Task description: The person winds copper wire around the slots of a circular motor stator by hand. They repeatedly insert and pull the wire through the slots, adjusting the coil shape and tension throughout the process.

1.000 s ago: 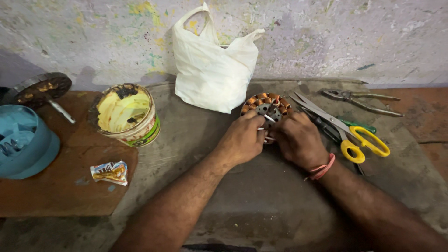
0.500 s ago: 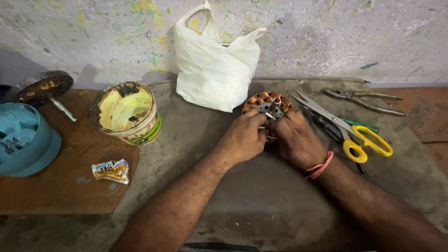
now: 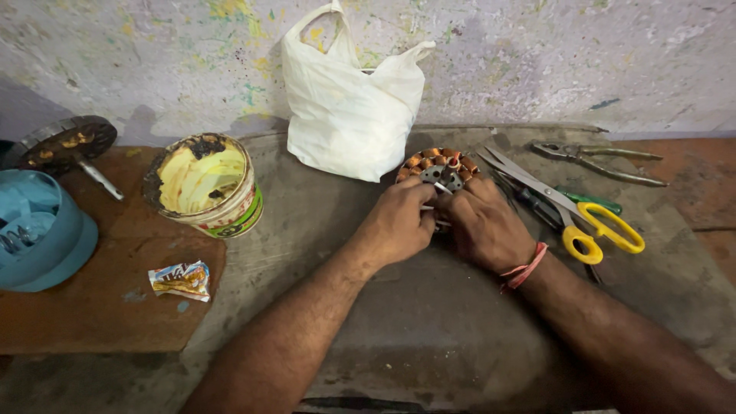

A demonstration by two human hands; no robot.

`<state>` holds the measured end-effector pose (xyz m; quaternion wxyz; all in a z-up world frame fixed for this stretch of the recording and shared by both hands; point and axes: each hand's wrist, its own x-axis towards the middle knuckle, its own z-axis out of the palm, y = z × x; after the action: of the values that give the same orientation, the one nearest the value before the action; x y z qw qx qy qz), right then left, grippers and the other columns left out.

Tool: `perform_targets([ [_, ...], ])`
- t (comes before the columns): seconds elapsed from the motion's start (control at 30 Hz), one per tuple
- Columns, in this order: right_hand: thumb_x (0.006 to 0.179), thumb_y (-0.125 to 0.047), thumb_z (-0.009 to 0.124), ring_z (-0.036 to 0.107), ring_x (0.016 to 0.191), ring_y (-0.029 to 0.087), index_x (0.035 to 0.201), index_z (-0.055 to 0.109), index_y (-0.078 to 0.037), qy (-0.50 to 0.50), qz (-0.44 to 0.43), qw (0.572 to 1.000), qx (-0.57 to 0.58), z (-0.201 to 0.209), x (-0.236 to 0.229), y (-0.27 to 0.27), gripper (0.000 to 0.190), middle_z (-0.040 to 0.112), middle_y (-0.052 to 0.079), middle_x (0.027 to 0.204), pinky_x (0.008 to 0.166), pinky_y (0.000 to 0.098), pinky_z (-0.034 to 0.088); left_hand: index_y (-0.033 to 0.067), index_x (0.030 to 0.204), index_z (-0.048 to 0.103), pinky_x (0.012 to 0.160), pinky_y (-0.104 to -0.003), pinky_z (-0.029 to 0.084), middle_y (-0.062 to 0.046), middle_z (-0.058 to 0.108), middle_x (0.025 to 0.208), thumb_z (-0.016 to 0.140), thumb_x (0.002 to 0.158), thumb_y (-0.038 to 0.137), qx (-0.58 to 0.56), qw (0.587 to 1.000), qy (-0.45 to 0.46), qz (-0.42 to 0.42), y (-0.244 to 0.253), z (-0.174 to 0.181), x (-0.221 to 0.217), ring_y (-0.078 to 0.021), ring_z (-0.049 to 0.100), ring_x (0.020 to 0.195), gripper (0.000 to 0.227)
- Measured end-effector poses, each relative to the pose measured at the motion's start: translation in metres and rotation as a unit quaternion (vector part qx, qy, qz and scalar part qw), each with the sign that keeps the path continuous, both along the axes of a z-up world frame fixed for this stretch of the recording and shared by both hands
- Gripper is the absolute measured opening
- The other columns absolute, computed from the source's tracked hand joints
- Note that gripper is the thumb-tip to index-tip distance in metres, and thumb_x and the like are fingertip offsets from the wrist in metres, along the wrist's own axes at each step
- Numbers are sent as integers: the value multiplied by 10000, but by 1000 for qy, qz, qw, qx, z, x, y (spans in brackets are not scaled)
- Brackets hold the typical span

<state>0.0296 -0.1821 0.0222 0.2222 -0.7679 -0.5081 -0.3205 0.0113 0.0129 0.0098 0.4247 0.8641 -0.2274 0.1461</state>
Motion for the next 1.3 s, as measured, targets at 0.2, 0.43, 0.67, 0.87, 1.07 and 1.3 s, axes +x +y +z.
perform_targets([
  [0.2, 874, -36, 738, 577, 817, 389, 1043, 644, -15, 61, -121, 988, 74, -3, -7, -15, 194, 596, 186, 878, 731, 502, 459, -3, 953, 716, 779, -383, 592, -150, 695, 980, 664, 789, 8, -40, 999, -1, -17, 7, 3, 2, -266, 708, 866, 173],
  [0.43, 964, -62, 679, 609, 949, 429, 1095, 622, -2, 104, -205, 966, 122, -6, 15, -26, 155, 642, 199, 998, 813, 502, 490, 14, 850, 692, 608, -321, 577, -89, 738, 737, 727, 834, 121, -112, 987, 64, 95, 12, 12, 6, -155, 715, 637, 113],
  [0.67, 968, -87, 646, 644, 878, 422, 1051, 650, -30, 174, -214, 955, 106, -14, 18, -23, 101, 664, 201, 959, 767, 507, 503, 42, 798, 677, 642, -400, 570, -116, 728, 745, 783, 792, 223, -48, 990, 54, 120, 1, 12, -1, -259, 722, 673, 210],
  [0.87, 983, -76, 634, 648, 858, 422, 1066, 629, -13, 171, -194, 958, 126, -13, 18, -24, 105, 652, 203, 954, 756, 504, 509, 50, 806, 690, 736, -480, 562, -138, 739, 826, 814, 770, 257, 40, 987, 37, 153, -9, 17, 4, -347, 712, 822, 244],
  [1.07, 972, -87, 646, 651, 861, 419, 1060, 634, -22, 177, -188, 959, 120, -12, 20, -23, 110, 658, 199, 953, 756, 498, 511, 42, 873, 715, 788, -491, 575, -159, 751, 876, 820, 770, 302, 115, 973, 79, 184, -16, 30, 5, -373, 724, 869, 299],
  [1.3, 974, -100, 641, 637, 871, 429, 1066, 635, -22, 186, -197, 956, 109, -13, 20, -24, 120, 642, 211, 978, 760, 504, 496, 27, 914, 727, 840, -493, 585, -229, 737, 938, 778, 778, 212, 170, 955, 136, 203, -19, 35, 18, -413, 726, 927, 235],
])
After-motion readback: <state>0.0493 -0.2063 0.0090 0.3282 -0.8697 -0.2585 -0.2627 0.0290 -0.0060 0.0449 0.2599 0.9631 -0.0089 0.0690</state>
